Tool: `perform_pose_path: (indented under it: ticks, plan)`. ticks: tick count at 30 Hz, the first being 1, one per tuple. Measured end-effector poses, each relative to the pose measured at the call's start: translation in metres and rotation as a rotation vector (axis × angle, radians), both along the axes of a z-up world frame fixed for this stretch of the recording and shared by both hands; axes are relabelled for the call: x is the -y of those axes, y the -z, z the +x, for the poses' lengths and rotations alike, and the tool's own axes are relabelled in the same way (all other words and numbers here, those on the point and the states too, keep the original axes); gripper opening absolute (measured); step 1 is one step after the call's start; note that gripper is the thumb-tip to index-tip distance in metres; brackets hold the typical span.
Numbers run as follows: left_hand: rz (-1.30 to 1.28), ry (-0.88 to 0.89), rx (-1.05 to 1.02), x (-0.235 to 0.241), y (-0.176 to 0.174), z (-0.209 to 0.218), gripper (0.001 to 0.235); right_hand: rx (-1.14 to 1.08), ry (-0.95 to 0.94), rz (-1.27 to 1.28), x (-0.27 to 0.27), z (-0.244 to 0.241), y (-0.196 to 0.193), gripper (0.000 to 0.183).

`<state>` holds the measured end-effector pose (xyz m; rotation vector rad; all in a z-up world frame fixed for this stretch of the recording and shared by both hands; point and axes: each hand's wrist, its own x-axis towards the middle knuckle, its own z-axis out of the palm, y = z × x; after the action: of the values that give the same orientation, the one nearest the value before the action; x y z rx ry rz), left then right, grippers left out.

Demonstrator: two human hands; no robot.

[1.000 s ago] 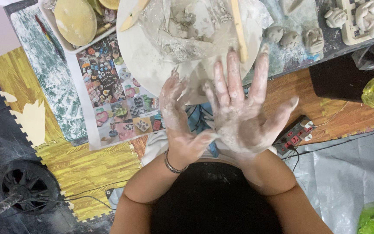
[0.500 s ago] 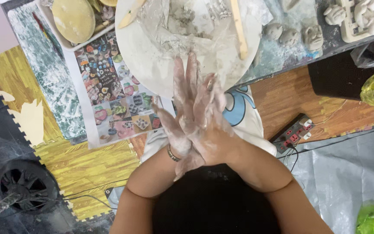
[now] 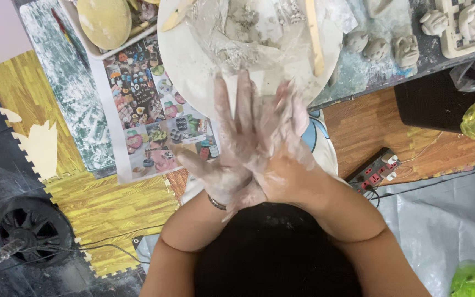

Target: The person shapes small pieces of clay into round balls by rolling them between their palms. They repeatedly take small portions of clay from a larger mass, roll them into spheres, and place the finished pieces onto a white plate. The person occasionally dips their hands into a container of water to keep the clay pliable.

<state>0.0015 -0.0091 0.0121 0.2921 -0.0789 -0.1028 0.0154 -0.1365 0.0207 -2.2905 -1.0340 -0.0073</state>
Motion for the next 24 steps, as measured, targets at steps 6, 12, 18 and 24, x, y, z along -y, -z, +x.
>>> perform_pose_path:
  ticks: [6, 12, 18, 24]
  plan:
    - [-0.023, -0.056, -0.037, 0.005, 0.008, 0.002, 0.115, 0.275, 0.090, -0.228, -0.013, -0.003, -0.011, 0.046]
    - [-0.004, 0.095, -0.005, 0.006, 0.003, -0.009, 0.117, 0.105, 0.149, 0.349, -0.003, 0.040, -0.024, 0.055]
    - [-0.259, 0.185, -0.043, 0.003, -0.022, 0.001, 0.117, 0.049, 0.114, 0.084, -0.002, 0.040, -0.034, 0.074]
    - [-0.320, 0.209, -0.063, 0.018, -0.015, 0.010, 0.116, 0.265, 0.028, -0.223, -0.018, 0.007, -0.035, 0.057]
